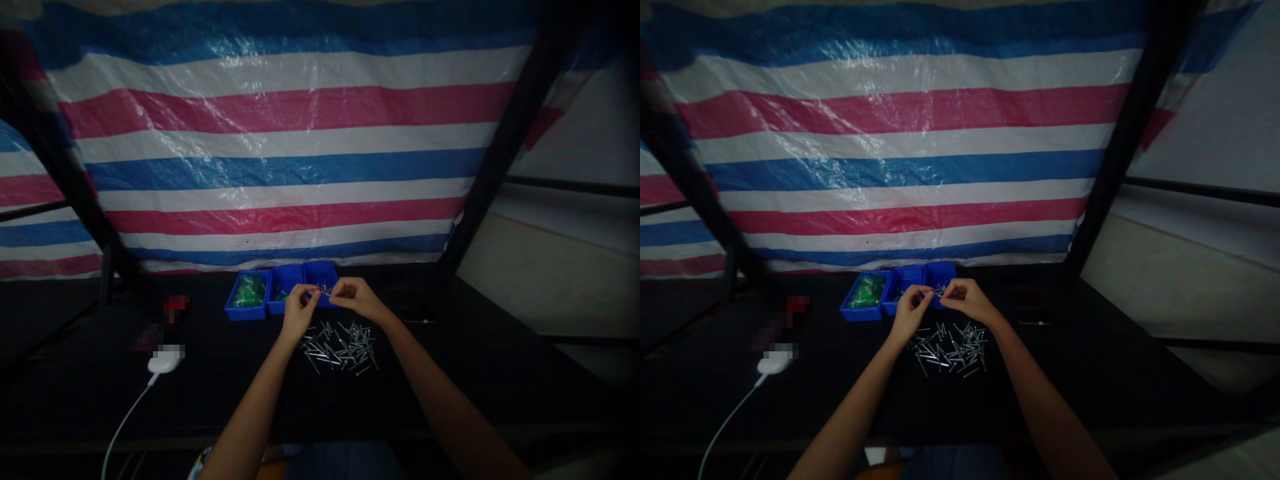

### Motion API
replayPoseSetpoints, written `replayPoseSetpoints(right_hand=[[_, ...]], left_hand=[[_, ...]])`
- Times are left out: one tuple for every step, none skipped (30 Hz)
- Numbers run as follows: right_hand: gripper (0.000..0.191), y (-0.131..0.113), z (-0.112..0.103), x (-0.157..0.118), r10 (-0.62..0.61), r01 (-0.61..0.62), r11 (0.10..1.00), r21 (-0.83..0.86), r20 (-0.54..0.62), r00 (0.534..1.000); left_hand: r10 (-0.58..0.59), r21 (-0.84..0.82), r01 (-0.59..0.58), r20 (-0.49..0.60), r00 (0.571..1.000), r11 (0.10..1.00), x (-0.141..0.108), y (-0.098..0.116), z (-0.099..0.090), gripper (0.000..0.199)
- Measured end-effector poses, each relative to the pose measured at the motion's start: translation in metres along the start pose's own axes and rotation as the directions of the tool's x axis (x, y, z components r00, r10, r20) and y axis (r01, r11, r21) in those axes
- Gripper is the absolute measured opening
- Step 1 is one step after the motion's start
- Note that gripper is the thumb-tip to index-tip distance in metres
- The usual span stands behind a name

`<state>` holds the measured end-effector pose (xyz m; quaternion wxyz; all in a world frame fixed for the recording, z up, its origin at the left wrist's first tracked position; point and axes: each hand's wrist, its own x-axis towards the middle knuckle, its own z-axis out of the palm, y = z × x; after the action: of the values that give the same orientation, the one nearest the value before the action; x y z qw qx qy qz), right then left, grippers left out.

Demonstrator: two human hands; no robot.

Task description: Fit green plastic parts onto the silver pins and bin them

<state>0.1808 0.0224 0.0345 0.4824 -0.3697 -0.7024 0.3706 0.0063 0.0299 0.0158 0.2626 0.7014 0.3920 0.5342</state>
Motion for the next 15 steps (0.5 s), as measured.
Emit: replayPoseSetpoints(right_hand=[[0.022, 0.0, 0.001, 0.0, 0.001, -0.001, 1.0, -0.01, 0.006, 1.0], [0.023, 0.0, 0.002, 0.0, 0.0, 0.0, 1.0, -0.024, 0.012, 1.0], [0.023, 0.0, 0.003, 0.0, -0.002, 0.003, 0.999, -0.042, 0.017, 1.0], [0.023, 0.001, 0.004, 0.0, -0.006, 0.007, 0.998, -0.065, 0.024, 1.0], [0.023, 0.002, 0.005, 0.0, -0.009, 0.012, 0.996, -0.093, 0.032, 0.999], [0.023, 0.003, 0.006, 0.0, -0.01, 0.015, 0.992, -0.123, 0.039, 0.999], [0.022, 0.004, 0.007, 0.0, -0.01, 0.016, 0.988, -0.153, 0.044, 0.999], [0.022, 0.005, 0.007, 0.0, -0.01, 0.018, 0.984, -0.18, 0.048, 0.999], [0.021, 0.007, 0.008, 0.001, -0.01, 0.02, 0.979, -0.202, 0.052, 0.999], [0.02, 0.008, 0.008, 0.001, -0.01, 0.022, 0.976, -0.217, 0.054, 0.998], [0.02, 0.009, 0.009, 0.001, -0.011, 0.023, 0.975, -0.223, 0.055, 0.998], [0.019, 0.009, 0.009, 0.001, -0.012, 0.023, 0.975, -0.221, 0.054, 0.998], [0.019, 0.01, 0.009, 0.002, -0.012, 0.023, 0.977, -0.212, 0.051, 0.999], [0.019, 0.011, 0.009, 0.002, -0.012, 0.021, 0.98, -0.197, 0.045, 0.999], [0.02, 0.012, 0.009, 0.003, -0.012, 0.018, 0.983, -0.181, 0.035, 0.999]], left_hand=[[-0.013, -0.019, 0.013, -0.002, 1.0, 1.0, 0.001, -0.001, 0.0, 0.02], [-0.031, -0.045, 0.031, -0.005, 1.0, 0.999, 0.002, -0.003, 0.0, 0.02], [-0.055, -0.078, 0.054, -0.009, 0.998, 0.995, 0.002, -0.004, 0.0, 0.021], [-0.083, -0.118, 0.082, -0.01, 0.996, 0.99, 0.003, -0.004, 0.0, 0.022], [-0.114, -0.16, 0.112, -0.008, 0.993, 0.981, 0.004, -0.005, 0.0, 0.024], [-0.145, -0.2, 0.142, 0.0, 0.989, 0.97, 0.004, -0.005, 0.0, 0.026], [-0.172, -0.233, 0.169, 0.011, 0.985, 0.958, 0.004, -0.004, 0.0, 0.027], [-0.194, -0.259, 0.193, 0.022, 0.981, 0.946, 0.004, -0.004, 0.0, 0.028], [-0.212, -0.278, 0.212, 0.031, 0.977, 0.937, 0.004, -0.003, -0.001, 0.029], [-0.226, -0.292, 0.227, 0.039, 0.973, 0.929, 0.004, -0.002, -0.001, 0.03], [-0.236, -0.302, 0.239, 0.045, 0.971, 0.923, 0.004, -0.001, -0.001, 0.03], [-0.243, -0.311, 0.246, 0.048, 0.969, 0.918, 0.004, -0.001, -0.001, 0.03], [-0.248, -0.319, 0.251, 0.052, 0.968, 0.914, 0.004, 0.0, -0.001, 0.03], [-0.249, -0.327, 0.254, 0.056, 0.967, 0.91, 0.004, 0.001, -0.001, 0.03], [-0.25, -0.335, 0.254, 0.058, 0.967, 0.907, 0.004, 0.001, -0.001, 0.03]])
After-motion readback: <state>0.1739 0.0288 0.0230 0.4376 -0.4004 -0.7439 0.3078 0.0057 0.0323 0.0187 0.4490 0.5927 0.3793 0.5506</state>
